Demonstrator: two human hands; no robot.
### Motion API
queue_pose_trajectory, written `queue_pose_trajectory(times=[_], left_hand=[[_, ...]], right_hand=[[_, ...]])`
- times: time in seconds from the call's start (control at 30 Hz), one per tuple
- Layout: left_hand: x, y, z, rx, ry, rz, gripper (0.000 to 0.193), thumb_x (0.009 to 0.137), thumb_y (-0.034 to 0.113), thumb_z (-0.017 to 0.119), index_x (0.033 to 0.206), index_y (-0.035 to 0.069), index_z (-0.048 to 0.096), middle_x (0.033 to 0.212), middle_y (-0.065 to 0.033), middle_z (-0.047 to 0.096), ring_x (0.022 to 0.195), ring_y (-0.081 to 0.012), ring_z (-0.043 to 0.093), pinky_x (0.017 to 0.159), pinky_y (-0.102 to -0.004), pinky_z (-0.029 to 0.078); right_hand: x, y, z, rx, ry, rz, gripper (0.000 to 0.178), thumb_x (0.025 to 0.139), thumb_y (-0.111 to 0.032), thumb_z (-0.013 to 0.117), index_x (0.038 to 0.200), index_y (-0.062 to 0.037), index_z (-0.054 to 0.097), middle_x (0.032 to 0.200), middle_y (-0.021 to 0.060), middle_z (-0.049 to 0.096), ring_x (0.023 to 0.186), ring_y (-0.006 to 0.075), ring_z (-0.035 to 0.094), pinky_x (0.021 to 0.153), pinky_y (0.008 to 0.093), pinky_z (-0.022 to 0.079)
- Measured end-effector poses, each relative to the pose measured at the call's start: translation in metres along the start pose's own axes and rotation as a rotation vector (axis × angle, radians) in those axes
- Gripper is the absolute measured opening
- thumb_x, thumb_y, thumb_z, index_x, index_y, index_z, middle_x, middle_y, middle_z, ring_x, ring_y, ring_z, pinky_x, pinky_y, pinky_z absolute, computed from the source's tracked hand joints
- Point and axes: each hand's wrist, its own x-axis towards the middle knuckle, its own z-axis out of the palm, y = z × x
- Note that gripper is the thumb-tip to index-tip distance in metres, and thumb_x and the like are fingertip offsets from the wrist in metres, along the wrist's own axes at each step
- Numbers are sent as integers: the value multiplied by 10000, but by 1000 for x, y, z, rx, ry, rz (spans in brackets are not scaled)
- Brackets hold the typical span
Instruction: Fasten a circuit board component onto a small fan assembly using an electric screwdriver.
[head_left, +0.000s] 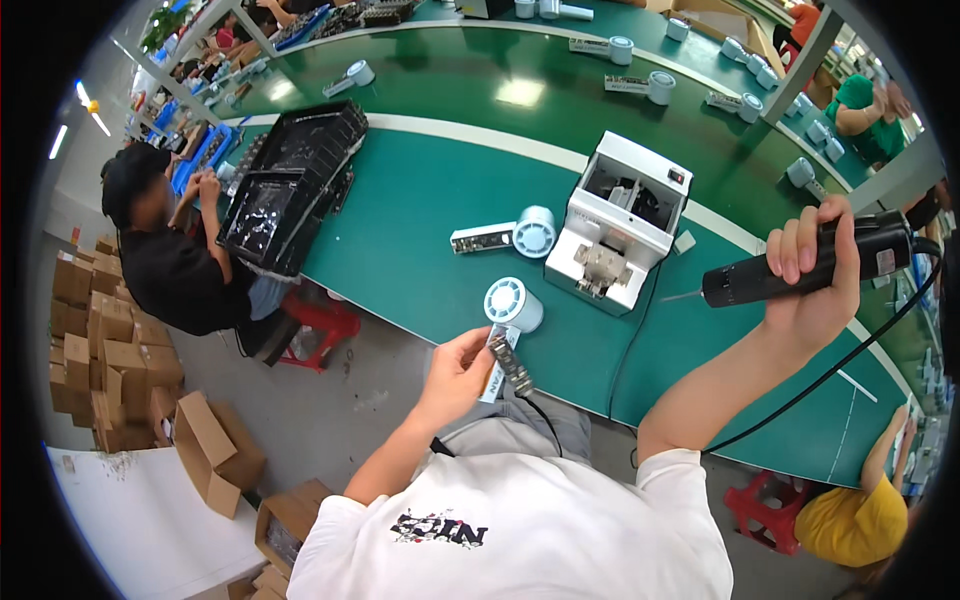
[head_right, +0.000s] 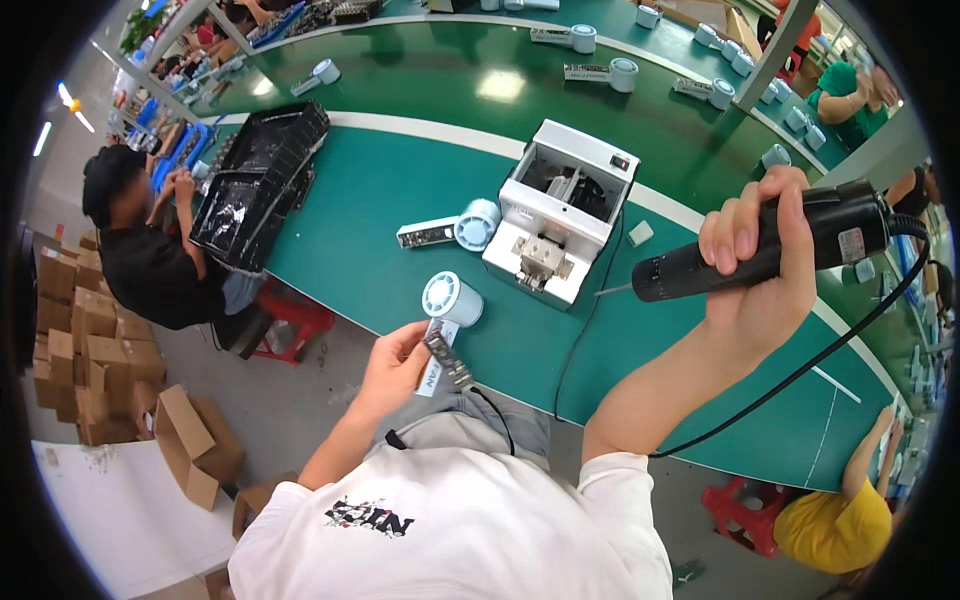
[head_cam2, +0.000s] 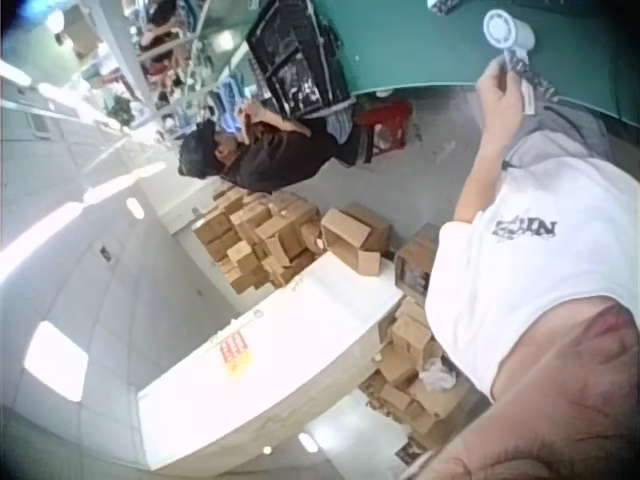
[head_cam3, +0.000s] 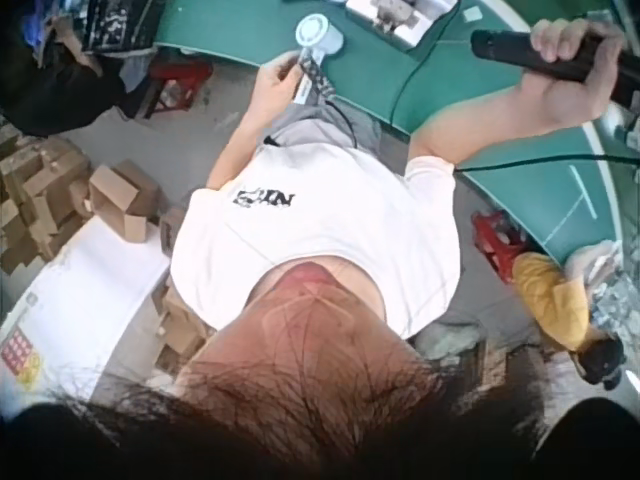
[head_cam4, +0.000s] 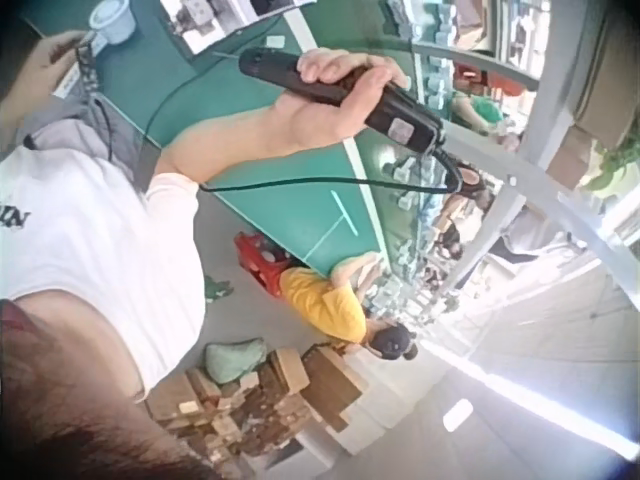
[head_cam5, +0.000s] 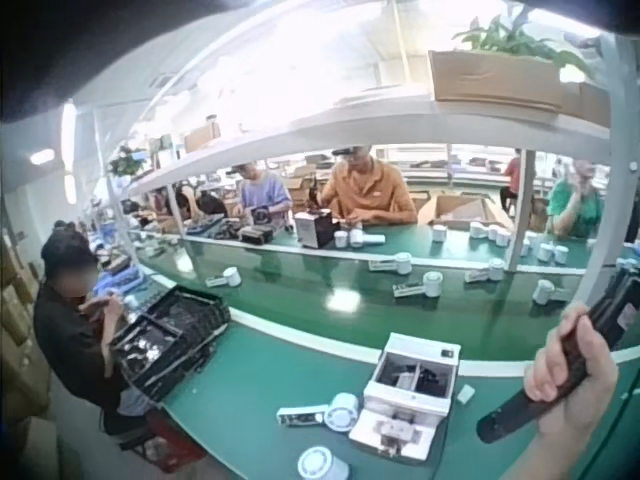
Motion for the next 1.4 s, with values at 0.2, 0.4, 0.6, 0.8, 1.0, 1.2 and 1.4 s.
queue_pose_trajectory(times=[0.2,0.4,0.6,0.8,1.0,1.2,1.4], left_hand=[[-11,7,37,420,221,179,237,841,6,625,1071,-35,587,761,-132,625,641,-231,669,557,-340,524],[-16,6,39,693,186,209,294,823,13,640,1105,16,556,771,-115,631,620,-245,667,571,-341,550],[-35,12,38,858,300,441,266,814,75,705,1059,43,607,744,-58,609,607,-211,604,556,-331,483],[-17,7,44,627,210,386,268,814,44,721,1074,6,668,782,-85,665,650,-184,634,576,-289,504],[-3,3,17,4,13,-21,265,877,20,677,1135,-33,651,859,-74,713,732,-78,628,643,-239,506],[6,5,3,-21,-153,-54,235,880,19,677,1110,-30,655,800,-78,701,706,-72,618,619,-227,488],[14,11,5,418,-80,212,138,803,16,738,927,-24,693,729,-89,684,619,-121,628,557,-254,493]], right_hand=[[-3,3,1,-12,-41,17,180,1004,-191,487,1011,-10,487,611,43,443,475,113,389,503,278,357],[-6,2,0,-2,-78,23,186,1003,-190,483,1015,-4,488,616,49,449,478,118,395,505,281,360],[-6,2,2,-5,-89,23,190,1004,-190,474,1021,-1,490,619,49,452,477,119,396,506,281,362],[-2,8,3,-27,-83,25,195,1003,-188,468,1024,4,496,624,51,455,478,123,408,508,279,359],[2,11,-2,-48,-92,41,202,1000,-191,464,1022,5,507,630,47,458,485,127,420,508,275,351],[3,12,-3,-73,-105,54,219,998,-200,453,1035,9,507,643,45,458,501,129,429,521,275,355],[3,15,-5,-92,-126,73,232,998,-203,445,1052,15,503,661,45,461,518,129,446,535,273,372]])
